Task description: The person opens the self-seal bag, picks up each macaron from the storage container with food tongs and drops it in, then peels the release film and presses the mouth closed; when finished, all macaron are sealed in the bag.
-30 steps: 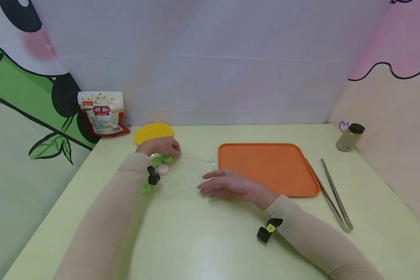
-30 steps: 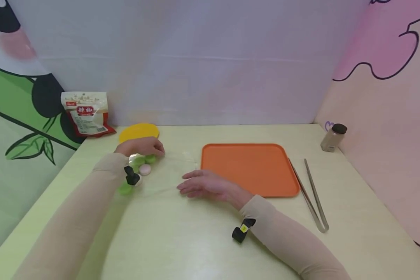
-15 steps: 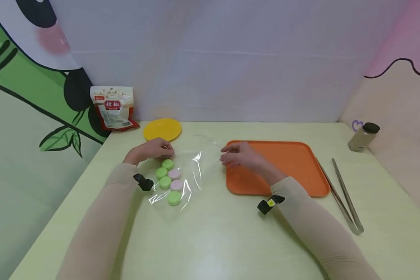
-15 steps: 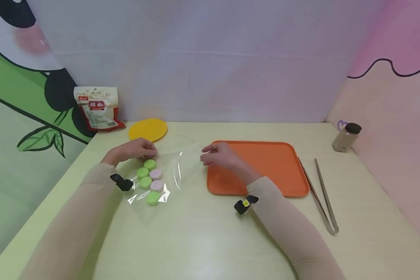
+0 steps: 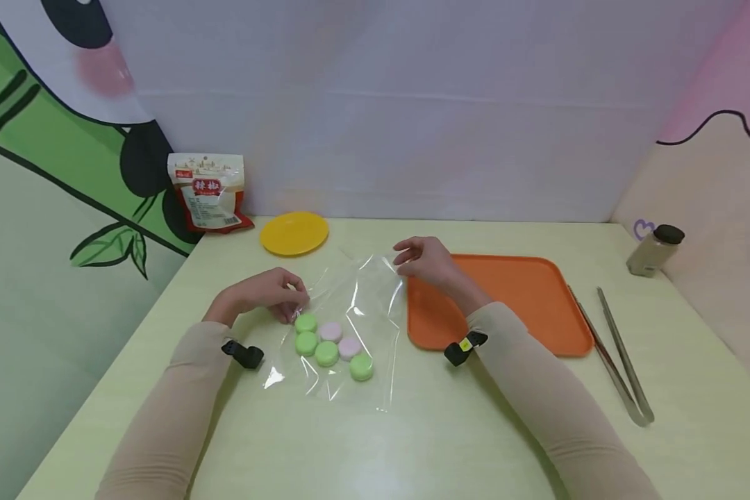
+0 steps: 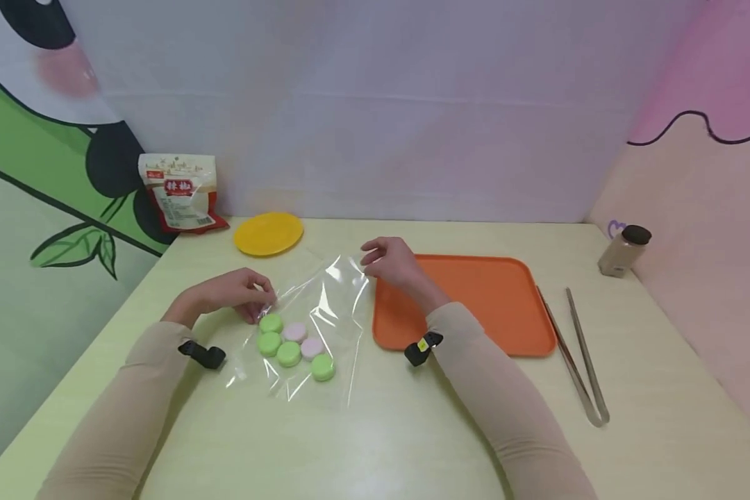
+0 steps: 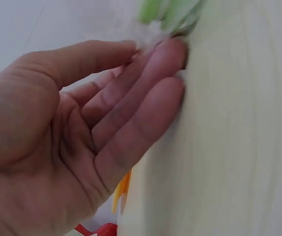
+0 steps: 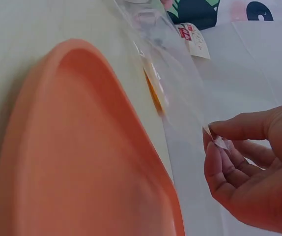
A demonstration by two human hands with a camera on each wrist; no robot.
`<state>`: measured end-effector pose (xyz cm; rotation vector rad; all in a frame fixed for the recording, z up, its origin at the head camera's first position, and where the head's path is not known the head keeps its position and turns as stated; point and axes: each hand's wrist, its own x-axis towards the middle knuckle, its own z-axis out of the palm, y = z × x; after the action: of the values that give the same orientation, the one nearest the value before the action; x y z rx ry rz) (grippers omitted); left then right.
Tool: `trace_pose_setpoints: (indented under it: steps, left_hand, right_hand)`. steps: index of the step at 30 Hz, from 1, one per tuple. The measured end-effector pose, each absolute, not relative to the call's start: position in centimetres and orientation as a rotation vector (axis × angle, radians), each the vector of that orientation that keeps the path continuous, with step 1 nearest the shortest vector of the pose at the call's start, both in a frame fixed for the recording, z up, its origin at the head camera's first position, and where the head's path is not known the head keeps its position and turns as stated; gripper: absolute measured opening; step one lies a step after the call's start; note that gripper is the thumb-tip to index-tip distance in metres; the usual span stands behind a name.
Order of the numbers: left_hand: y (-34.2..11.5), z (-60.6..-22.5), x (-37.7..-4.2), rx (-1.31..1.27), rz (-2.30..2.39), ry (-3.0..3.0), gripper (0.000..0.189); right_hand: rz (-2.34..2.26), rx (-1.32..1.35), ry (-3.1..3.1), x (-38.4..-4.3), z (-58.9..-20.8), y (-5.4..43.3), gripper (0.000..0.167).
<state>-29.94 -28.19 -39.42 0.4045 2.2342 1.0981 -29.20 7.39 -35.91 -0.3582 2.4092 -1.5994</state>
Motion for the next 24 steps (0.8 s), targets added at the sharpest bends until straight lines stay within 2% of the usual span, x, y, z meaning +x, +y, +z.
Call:
trace_pose_setpoints:
  steps: [12, 15, 20, 24]
  left_hand:
    - [-29.9, -38.9, -28.9, 0.539, 1.093, 2.015, 0.024]
    - [-29.8, -38.8, -29.1, 0.563, 1.094, 2.045, 0.025]
    - [-29.3, -39.0, -29.6, 0.583, 1.179, 2.073, 0.043]
    - [-28.2, -39.3, -30.1, 0.533, 1.308, 2.159, 0.049]
  right_hand:
    - [-1.686, -0.283, 2.55, -28.9, -37.4, 7.0, 0.076]
    - [-1.716, -0.269, 2.535, -29.1, -37.5, 7.0, 0.076]
    - [-1.75, -0.284, 2.49, -29.1, -37.2, 7.1, 0.073]
    - [-1.745, -0.275, 2.478, -28.9, -37.1, 7.2, 0.072]
